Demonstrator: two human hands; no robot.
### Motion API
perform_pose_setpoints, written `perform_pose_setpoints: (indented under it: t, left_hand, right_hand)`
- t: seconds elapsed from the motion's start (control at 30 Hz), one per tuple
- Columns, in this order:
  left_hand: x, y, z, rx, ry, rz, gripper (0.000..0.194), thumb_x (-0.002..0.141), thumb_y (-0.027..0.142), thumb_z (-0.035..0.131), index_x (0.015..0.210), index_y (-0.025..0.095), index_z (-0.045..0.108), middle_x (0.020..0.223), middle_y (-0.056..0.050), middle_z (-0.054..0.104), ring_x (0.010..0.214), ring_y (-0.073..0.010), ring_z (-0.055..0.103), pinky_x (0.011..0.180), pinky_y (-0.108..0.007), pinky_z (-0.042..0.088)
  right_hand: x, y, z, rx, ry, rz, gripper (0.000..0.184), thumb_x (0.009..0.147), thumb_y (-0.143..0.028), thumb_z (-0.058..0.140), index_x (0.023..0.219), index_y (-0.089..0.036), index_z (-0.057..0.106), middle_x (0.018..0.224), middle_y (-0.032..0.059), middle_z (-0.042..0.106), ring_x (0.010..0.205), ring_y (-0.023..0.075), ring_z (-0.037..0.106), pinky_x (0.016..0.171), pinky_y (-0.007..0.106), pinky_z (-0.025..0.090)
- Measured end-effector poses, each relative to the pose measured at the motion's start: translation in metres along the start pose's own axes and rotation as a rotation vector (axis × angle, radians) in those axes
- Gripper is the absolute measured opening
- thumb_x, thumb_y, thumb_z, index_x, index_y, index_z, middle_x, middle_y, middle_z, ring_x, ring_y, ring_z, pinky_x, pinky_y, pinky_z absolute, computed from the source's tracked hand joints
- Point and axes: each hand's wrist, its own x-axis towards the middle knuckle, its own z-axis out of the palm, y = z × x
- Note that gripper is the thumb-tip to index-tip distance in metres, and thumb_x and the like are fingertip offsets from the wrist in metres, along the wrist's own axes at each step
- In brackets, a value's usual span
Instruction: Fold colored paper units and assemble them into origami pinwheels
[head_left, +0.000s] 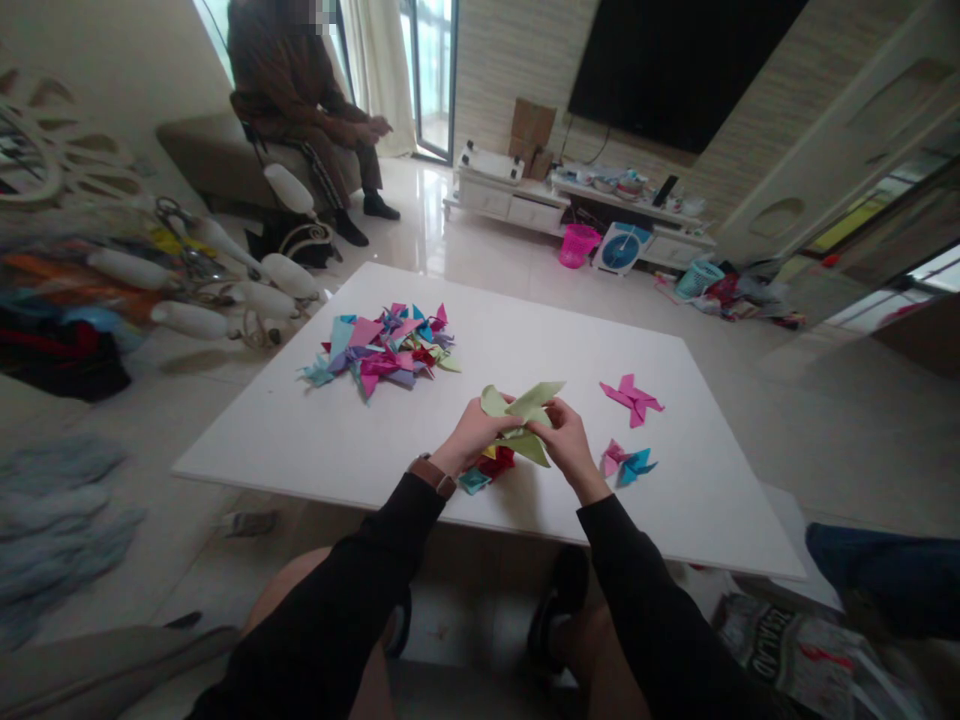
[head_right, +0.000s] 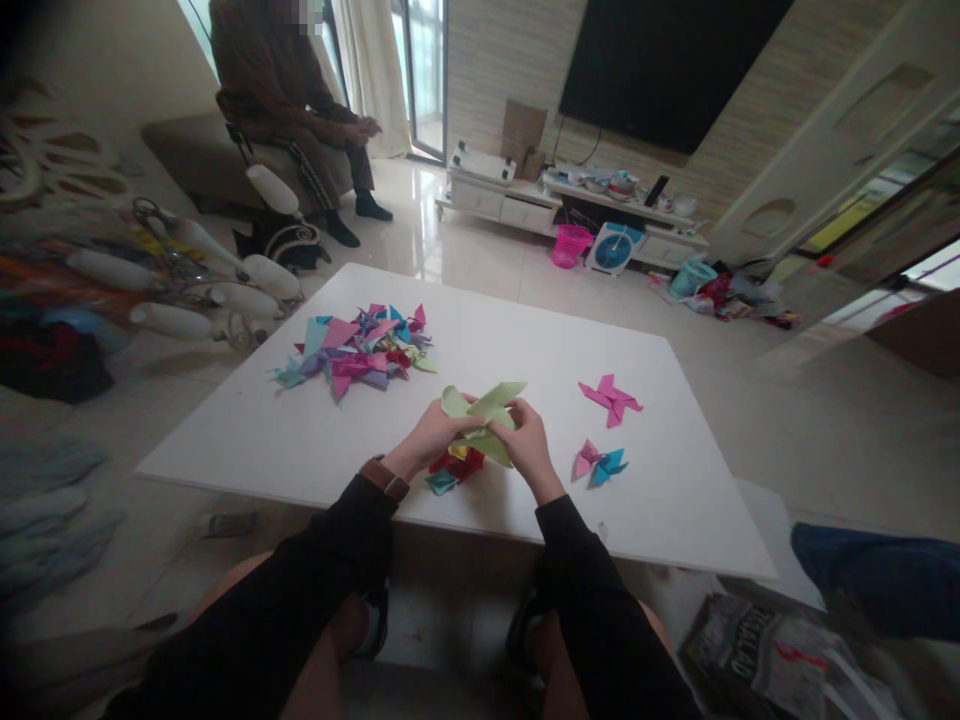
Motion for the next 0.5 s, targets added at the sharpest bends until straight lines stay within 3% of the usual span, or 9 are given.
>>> perform_pose_setpoints:
  t: [0.13, 0.3, 0.5]
  left_hand:
    - [0.0002, 0.0008, -0.0018, 0.095, 0.006, 0.035, 0.035, 0.058, 0.014, 0.084, 0.091, 0.013, 0.074, 0.082, -0.004, 0.074, 0.072, -0.0152, 0.066, 0.069, -0.026, 0.053]
    - [-0.0007, 0.0024, -0.0030, 0.150, 0.003, 0.064, 0.031, 0.061, 0.019, 0.085, 0.090, 0.013, 0.074, 0.081, -0.004, 0.074, 0.071, -0.0154, 0.066, 0.067, -0.025, 0.051]
    - [0.0027, -0.0012, -0.0053, 0.166, 0.010, 0.074, 0.033, 0.063, 0.025, 0.086, 0.091, 0.012, 0.075, 0.083, -0.006, 0.074, 0.073, -0.0162, 0.066, 0.069, -0.026, 0.052]
  right_hand:
    - [0.0003, -0.0055, 0.0000, 0.095, -0.002, 0.062, 0.024, 0.071, -0.041, 0.073, 0.085, -0.022, 0.067, 0.084, 0.0030, 0.073, 0.080, 0.0222, 0.067, 0.078, 0.036, 0.053]
    - [-0.0023, -0.0062, 0.0015, 0.101, -0.031, 0.054, 0.034, 0.066, -0.044, 0.083, 0.087, -0.021, 0.068, 0.094, 0.0055, 0.076, 0.088, 0.0240, 0.069, 0.083, 0.037, 0.054]
    - [-0.0038, -0.0026, 0.0014, 0.164, -0.046, 0.134, 0.042, 0.065, -0.039, 0.084, 0.100, -0.020, 0.071, 0.092, 0.0069, 0.078, 0.083, 0.0250, 0.072, 0.076, 0.037, 0.056]
